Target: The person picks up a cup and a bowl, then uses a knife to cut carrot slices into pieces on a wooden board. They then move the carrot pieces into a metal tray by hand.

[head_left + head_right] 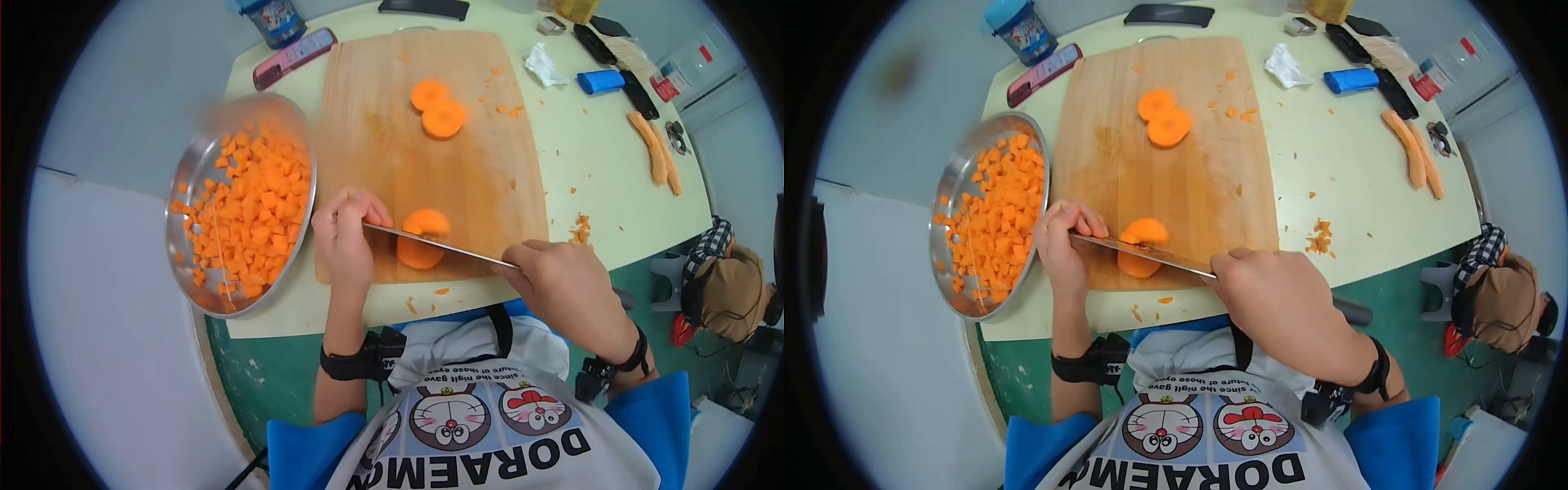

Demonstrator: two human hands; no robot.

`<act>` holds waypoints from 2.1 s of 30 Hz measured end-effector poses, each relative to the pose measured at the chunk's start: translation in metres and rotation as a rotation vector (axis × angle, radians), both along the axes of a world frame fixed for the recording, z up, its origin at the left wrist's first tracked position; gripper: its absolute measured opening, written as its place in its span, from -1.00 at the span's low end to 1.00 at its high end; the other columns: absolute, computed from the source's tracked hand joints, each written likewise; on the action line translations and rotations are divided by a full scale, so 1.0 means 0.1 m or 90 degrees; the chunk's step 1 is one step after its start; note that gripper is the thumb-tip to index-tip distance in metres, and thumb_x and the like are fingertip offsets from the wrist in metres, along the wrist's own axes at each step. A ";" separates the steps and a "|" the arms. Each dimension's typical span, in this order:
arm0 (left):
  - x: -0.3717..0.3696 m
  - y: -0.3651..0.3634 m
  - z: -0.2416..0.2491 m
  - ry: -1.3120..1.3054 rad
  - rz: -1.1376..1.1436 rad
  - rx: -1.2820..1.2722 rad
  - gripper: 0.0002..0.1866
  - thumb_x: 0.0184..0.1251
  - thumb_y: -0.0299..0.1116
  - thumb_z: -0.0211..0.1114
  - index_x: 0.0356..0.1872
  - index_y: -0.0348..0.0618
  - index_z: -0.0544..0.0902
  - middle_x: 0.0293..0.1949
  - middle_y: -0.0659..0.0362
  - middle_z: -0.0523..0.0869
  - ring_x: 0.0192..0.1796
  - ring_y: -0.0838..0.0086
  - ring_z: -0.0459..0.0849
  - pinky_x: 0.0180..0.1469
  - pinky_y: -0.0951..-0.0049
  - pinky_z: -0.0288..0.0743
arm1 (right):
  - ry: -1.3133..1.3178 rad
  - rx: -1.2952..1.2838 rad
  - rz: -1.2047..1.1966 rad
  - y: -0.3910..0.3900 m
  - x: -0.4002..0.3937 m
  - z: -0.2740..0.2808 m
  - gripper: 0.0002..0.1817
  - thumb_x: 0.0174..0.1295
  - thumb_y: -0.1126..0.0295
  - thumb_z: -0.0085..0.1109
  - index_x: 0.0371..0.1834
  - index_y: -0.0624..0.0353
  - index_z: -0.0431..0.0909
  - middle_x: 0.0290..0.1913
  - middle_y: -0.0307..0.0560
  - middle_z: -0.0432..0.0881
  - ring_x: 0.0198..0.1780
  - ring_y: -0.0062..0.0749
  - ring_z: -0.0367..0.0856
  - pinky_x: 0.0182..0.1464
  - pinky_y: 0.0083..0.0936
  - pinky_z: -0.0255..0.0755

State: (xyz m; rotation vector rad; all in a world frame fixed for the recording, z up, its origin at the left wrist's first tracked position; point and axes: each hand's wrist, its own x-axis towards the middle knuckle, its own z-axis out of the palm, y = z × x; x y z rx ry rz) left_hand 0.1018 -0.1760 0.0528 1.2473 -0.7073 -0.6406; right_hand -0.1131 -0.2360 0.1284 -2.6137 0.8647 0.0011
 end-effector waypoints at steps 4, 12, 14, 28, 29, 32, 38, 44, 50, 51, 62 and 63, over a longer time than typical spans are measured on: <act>0.06 0.00 -0.03 -0.062 -0.035 -0.006 -0.72 0.26 -0.37 -0.05 -0.64 -0.24 0.32 -0.64 0.06 0.45 -0.54 0.42 0.42 -0.36 0.46 0.35 | -0.004 -0.003 -0.003 -0.03 0.03 -0.02 -0.76 0.20 0.28 0.09 -0.50 0.22 0.52 -0.51 -0.01 0.56 -0.49 -0.05 0.57 -0.44 -0.25 0.45; 0.01 0.29 0.03 -0.319 0.262 -0.046 -0.68 0.33 -0.33 0.03 0.04 -0.25 0.43 -0.15 0.13 0.54 -0.09 0.51 0.49 -0.03 0.48 0.35 | -0.096 0.045 -0.052 -0.11 -0.16 0.18 -0.73 0.22 0.23 0.10 -0.48 0.21 0.56 -0.63 0.06 0.50 -0.46 0.01 0.54 -0.40 -0.19 0.40; 0.01 0.54 0.02 -0.379 0.157 0.023 -0.65 0.22 -0.41 0.17 0.04 -0.21 0.48 -0.06 0.07 0.50 0.02 0.37 0.47 0.12 0.38 0.28 | -0.178 0.067 -0.079 -0.06 -0.24 0.22 -0.77 0.21 0.28 0.12 -0.46 0.21 0.58 -0.64 0.06 0.49 -0.54 -0.02 0.50 -0.47 -0.25 0.35; -0.55 0.38 0.02 -0.770 -0.102 0.286 -0.56 0.01 -0.22 0.41 -0.10 -0.22 0.55 -0.22 0.08 0.54 -0.17 0.19 0.48 -0.05 0.24 0.34 | -0.332 0.070 -0.319 0.11 -0.66 -0.19 -0.86 0.15 0.38 0.20 -0.36 0.23 0.63 -0.63 0.05 0.46 -0.65 -0.17 0.41 -0.56 -0.43 0.26; -0.59 0.36 0.01 -0.782 -0.085 0.274 -0.56 0.04 -0.22 0.40 -0.10 -0.25 0.54 -0.25 0.08 0.53 -0.20 0.19 0.48 -0.09 0.25 0.35 | -0.333 0.062 -0.330 0.11 -0.70 -0.20 -0.87 0.14 0.39 0.21 -0.36 0.23 0.63 -0.63 0.04 0.46 -0.66 -0.19 0.41 -0.57 -0.45 0.26; -0.52 0.27 0.08 -0.618 0.032 0.294 -0.63 0.10 -0.28 0.36 -0.10 -0.24 0.55 -0.31 0.09 0.53 -0.22 0.18 0.49 -0.14 0.30 0.39 | -0.345 0.051 -0.347 0.12 -0.80 -0.23 -0.88 0.12 0.42 0.22 -0.36 0.25 0.63 -0.63 0.04 0.46 -0.67 -0.22 0.39 -0.58 -0.47 0.26; -0.18 0.21 0.06 -0.546 -0.055 0.350 -0.75 0.19 -0.43 0.26 -0.09 -0.17 0.60 -0.40 0.19 0.56 -0.33 0.51 0.53 -0.25 0.53 0.42 | -0.344 0.071 -0.357 0.12 -0.85 -0.27 -0.89 0.11 0.44 0.23 -0.36 0.26 0.63 -0.62 0.04 0.46 -0.67 -0.22 0.39 -0.58 -0.47 0.26; 0.41 0.49 0.06 -0.455 0.268 0.315 -0.70 0.23 -0.43 0.20 -0.01 -0.27 0.53 -0.26 0.08 0.57 -0.28 0.44 0.54 -0.20 0.48 0.42 | -0.337 0.050 -0.321 0.12 -0.81 -0.30 -0.88 0.12 0.41 0.23 -0.38 0.24 0.63 -0.61 0.05 0.50 -0.64 -0.15 0.44 -0.56 -0.43 0.30; 0.01 0.54 0.28 -0.740 0.198 0.256 -0.60 0.15 -0.39 0.26 0.03 -0.27 0.49 -0.13 0.01 0.51 -0.06 0.20 0.50 -0.01 0.29 0.37 | -0.311 0.041 -0.304 0.13 -0.77 -0.34 -0.88 0.12 0.39 0.22 -0.39 0.22 0.63 -0.59 0.04 0.52 -0.61 -0.14 0.49 -0.55 -0.43 0.32; -0.19 0.52 0.27 -0.663 0.025 0.263 -0.60 0.13 -0.39 0.28 0.02 -0.27 0.50 -0.13 0.01 0.51 -0.04 0.15 0.48 0.02 0.26 0.35 | -0.306 0.041 -0.303 0.13 -0.76 -0.33 -0.88 0.12 0.39 0.22 -0.39 0.22 0.63 -0.59 0.04 0.52 -0.61 -0.14 0.49 -0.55 -0.43 0.32; -0.75 0.28 -0.13 -0.798 0.069 0.248 -0.58 -0.04 -0.20 0.45 -0.17 -0.21 0.60 -0.25 0.14 0.55 -0.16 0.25 0.49 -0.12 0.33 0.34 | -0.236 -0.029 -0.296 0.11 -0.78 -0.19 -0.87 0.12 0.37 0.24 -0.37 0.20 0.64 -0.57 0.01 0.54 -0.62 -0.15 0.49 -0.56 -0.43 0.32; -0.75 0.27 -0.10 -0.793 0.076 0.244 -0.58 -0.04 -0.20 0.45 -0.17 -0.21 0.60 -0.25 0.14 0.55 -0.16 0.25 0.49 -0.12 0.33 0.34 | -0.234 -0.036 -0.292 0.10 -0.78 -0.20 -0.87 0.12 0.37 0.24 -0.37 0.20 0.64 -0.57 0.01 0.54 -0.62 -0.15 0.49 -0.56 -0.43 0.32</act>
